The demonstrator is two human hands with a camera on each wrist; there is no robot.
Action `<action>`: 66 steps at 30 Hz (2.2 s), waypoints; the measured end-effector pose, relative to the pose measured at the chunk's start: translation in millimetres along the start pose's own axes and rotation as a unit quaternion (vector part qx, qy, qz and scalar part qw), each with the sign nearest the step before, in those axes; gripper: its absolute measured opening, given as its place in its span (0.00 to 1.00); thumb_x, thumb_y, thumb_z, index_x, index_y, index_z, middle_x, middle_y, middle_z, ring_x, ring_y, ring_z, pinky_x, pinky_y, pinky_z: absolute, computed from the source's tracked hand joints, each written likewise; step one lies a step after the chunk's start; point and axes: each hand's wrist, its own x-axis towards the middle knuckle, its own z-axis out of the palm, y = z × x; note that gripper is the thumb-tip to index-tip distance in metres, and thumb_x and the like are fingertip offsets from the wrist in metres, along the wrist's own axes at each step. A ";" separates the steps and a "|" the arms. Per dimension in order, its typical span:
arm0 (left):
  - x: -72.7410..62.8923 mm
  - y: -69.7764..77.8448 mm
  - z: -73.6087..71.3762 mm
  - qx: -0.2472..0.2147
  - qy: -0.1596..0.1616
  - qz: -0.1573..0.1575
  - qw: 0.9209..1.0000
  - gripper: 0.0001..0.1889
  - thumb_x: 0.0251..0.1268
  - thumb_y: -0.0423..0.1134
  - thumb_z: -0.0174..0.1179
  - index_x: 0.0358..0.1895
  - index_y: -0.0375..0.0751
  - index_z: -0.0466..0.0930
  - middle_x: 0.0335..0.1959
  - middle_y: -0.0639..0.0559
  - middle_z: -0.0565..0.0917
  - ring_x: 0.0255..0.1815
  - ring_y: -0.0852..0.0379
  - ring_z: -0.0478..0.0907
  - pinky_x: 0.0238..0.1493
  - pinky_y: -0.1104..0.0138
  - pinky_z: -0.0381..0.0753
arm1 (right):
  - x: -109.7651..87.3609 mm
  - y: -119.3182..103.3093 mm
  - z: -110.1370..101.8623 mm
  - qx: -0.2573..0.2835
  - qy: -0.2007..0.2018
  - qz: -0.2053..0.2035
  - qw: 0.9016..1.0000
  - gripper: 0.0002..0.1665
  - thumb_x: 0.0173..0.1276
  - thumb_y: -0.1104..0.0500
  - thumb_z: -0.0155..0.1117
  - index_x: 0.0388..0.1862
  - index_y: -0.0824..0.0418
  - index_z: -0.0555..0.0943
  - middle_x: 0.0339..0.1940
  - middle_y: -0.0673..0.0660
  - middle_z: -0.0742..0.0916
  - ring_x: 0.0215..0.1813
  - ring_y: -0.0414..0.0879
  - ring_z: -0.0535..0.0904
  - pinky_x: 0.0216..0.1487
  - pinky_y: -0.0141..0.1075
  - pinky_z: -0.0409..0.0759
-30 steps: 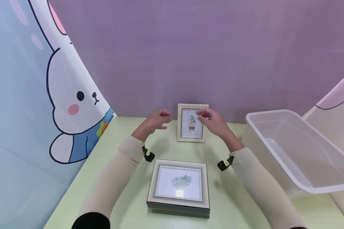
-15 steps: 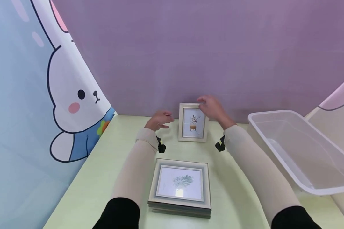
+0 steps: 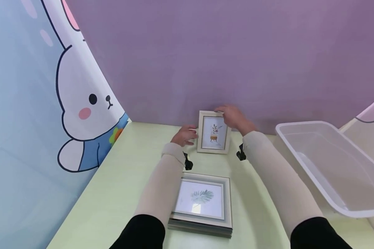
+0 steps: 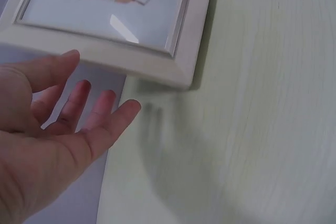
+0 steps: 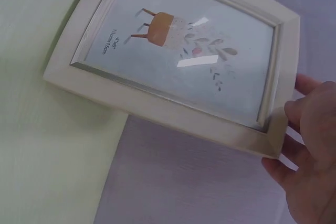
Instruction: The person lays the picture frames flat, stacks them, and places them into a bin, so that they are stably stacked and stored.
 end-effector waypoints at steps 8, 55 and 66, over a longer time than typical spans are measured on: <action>1.8 2.9 13.8 -0.017 0.031 -0.005 0.999 0.28 0.71 0.26 0.57 0.73 0.40 0.68 0.71 0.37 0.74 0.69 0.41 0.74 0.65 0.43 0.78 | 1.1 5.2 7.7 0.013 0.009 0.027 1.000 0.32 0.72 0.77 0.47 0.69 0.54 0.78 0.74 0.60 0.76 0.78 0.61 0.65 0.79 0.56 0.63; -52.3 60.4 -3.4 0.378 0.038 0.175 0.908 0.15 0.76 0.34 0.57 0.61 0.39 0.76 0.58 0.42 0.82 0.61 0.46 0.80 0.60 0.57 0.82 | -61.6 -1.0 16.3 0.154 0.175 0.000 0.972 0.24 0.74 0.73 0.49 0.64 0.62 0.80 0.60 0.67 0.84 0.60 0.62 0.80 0.60 0.57 0.80; -85.0 79.3 -5.3 0.510 0.048 0.228 0.828 0.16 0.77 0.35 0.56 0.64 0.44 0.78 0.58 0.45 0.84 0.58 0.49 0.81 0.60 0.57 0.82 | -93.1 5.1 34.5 0.222 0.129 -0.045 0.965 0.33 0.72 0.71 0.60 0.74 0.56 0.72 0.58 0.70 0.85 0.53 0.63 0.85 0.50 0.55 0.86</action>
